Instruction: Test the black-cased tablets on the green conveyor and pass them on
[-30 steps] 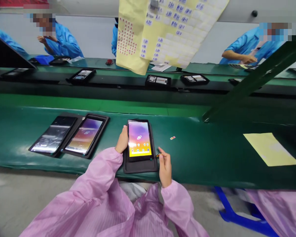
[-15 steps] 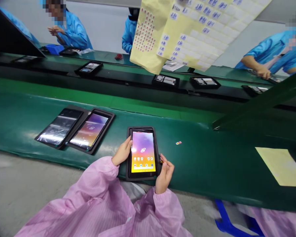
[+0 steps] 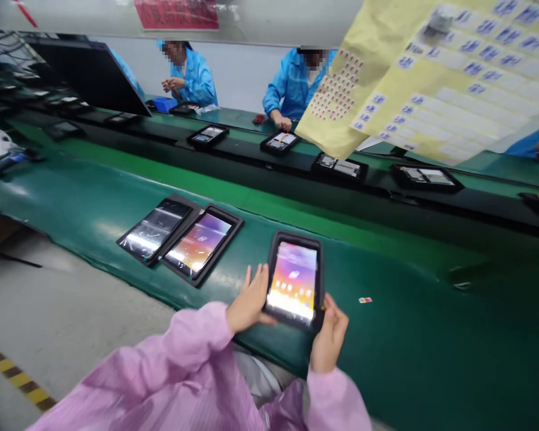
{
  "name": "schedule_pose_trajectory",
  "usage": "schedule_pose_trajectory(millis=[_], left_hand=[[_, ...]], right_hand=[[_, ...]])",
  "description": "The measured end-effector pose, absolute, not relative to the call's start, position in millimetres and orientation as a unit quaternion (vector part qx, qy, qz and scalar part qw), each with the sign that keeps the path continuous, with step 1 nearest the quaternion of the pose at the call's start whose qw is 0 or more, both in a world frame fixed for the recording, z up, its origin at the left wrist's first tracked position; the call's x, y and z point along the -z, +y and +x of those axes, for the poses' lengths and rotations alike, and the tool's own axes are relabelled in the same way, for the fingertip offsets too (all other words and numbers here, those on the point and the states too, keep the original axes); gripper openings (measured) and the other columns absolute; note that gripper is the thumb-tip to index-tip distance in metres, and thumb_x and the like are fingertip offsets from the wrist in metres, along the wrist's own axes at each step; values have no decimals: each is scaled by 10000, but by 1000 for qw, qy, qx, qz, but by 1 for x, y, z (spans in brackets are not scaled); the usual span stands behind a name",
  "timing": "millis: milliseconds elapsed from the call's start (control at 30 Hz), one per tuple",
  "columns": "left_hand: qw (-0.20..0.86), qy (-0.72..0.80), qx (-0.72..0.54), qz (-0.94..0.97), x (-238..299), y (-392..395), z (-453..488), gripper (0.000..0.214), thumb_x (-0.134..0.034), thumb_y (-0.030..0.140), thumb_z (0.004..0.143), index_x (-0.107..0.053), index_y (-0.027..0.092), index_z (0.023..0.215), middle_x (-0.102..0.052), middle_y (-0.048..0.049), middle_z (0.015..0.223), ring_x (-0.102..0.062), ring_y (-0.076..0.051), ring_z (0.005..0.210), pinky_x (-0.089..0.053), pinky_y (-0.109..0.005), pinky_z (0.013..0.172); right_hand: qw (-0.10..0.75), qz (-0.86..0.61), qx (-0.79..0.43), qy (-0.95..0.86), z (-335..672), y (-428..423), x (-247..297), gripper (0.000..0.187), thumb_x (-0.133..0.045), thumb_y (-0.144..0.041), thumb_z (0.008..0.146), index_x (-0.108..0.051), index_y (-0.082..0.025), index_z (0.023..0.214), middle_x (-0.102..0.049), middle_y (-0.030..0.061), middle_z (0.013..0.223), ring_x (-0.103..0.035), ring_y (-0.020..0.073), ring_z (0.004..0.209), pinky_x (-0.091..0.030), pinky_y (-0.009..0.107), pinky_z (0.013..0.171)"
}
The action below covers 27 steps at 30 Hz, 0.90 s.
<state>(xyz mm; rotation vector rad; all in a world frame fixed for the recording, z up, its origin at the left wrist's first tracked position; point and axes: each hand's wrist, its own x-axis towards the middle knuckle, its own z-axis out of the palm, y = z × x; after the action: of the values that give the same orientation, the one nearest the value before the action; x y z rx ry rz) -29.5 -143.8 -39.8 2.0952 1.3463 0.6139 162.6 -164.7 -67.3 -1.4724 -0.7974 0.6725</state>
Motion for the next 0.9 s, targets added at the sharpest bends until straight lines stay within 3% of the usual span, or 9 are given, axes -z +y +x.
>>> schedule_pose_trajectory(millis=[67, 133, 267, 400, 500, 567, 633, 733, 900], left_hand=[[270, 515, -314, 751, 29, -89, -12, 992, -682, 480, 746, -188, 20, 1473, -240, -321, 1494, -152, -402, 1431, 6, -558, 1169], [240, 537, -351, 729, 15, -40, 7, 803, -531, 477, 862, -225, 45, 1467, -207, -286, 1522, -105, -373, 1450, 64, -508, 1167], [150, 596, -369, 698, -11, 10, -11, 748, -556, 527, 834, -422, -17, 1330, -389, -319, 1410, -271, -421, 1381, -58, -495, 1162], [38, 758, -248, 602, -24, 2, -126, 534, -473, 481, 889, -565, 8, 1118, -523, -293, 1212, -424, -405, 1224, -295, -533, 1025], [1, 831, -179, 526, -17, -20, -206, 450, -419, 383, 912, -586, -16, 1034, -530, -314, 1142, -444, -431, 1155, -360, -533, 923], [-15, 848, -148, 509, -7, -35, -229, 425, -381, 349, 923, -583, -7, 1036, -548, -288, 1111, -481, -404, 1100, -380, -491, 896], [-32, 852, -129, 506, 3, -47, -230, 425, -334, 341, 937, -569, 8, 1061, -547, -262, 1115, -499, -371, 1070, -385, -456, 887], [-60, 854, -110, 505, 14, -56, -213, 461, -262, 369, 957, -553, 34, 1078, -527, -246, 1145, -488, -353, 1083, -391, -433, 872], [-64, 852, -90, 511, 10, -52, -210, 544, -185, 393, 966, -563, 8, 1040, -533, -283, 1126, -500, -376, 1082, -411, -444, 842]], right_hand=[[631, -662, -226, -336, 170, -100, 54, 338, -462, -511, 853, -486, -199, 981, -581, 163, 1244, -570, 272, 1163, -397, 499, 1017], [642, -669, -180, -329, 178, -35, 39, 321, -437, -494, 861, -447, -193, 972, -517, 196, 1304, -468, 267, 1279, -315, 477, 1086], [651, -670, -129, -332, 177, 32, 23, 313, -335, -503, 905, -409, -207, 974, -463, 206, 1321, -407, 268, 1316, -264, 488, 1098], [640, -632, -170, -403, 128, 2, 35, 363, -352, -550, 887, -435, -204, 961, -497, 192, 1289, -473, 264, 1233, -317, 486, 1058], [594, -580, -273, -486, 62, -33, 53, 368, -409, -557, 863, -490, -207, 947, -614, 126, 1104, -623, 212, 910, -472, 428, 883], [557, -545, -345, -524, 15, -44, 64, 358, -427, -555, 856, -519, -216, 922, -651, 85, 971, -632, 190, 776, -522, 385, 760], [532, -524, -392, -537, -24, -46, 71, 333, -426, -549, 860, -517, -229, 879, -659, 67, 900, -634, 196, 788, -531, 378, 750], [515, -519, -424, -535, -58, -43, 75, 282, -409, -511, 884, -494, -242, 867, -659, 75, 968, -630, 202, 889, -519, 391, 823], [506, -544, -415, -525, -46, -44, 70, 225, -431, -414, 921, -525, -228, 835, -661, 80, 1027, -625, 195, 971, -506, 374, 867]])
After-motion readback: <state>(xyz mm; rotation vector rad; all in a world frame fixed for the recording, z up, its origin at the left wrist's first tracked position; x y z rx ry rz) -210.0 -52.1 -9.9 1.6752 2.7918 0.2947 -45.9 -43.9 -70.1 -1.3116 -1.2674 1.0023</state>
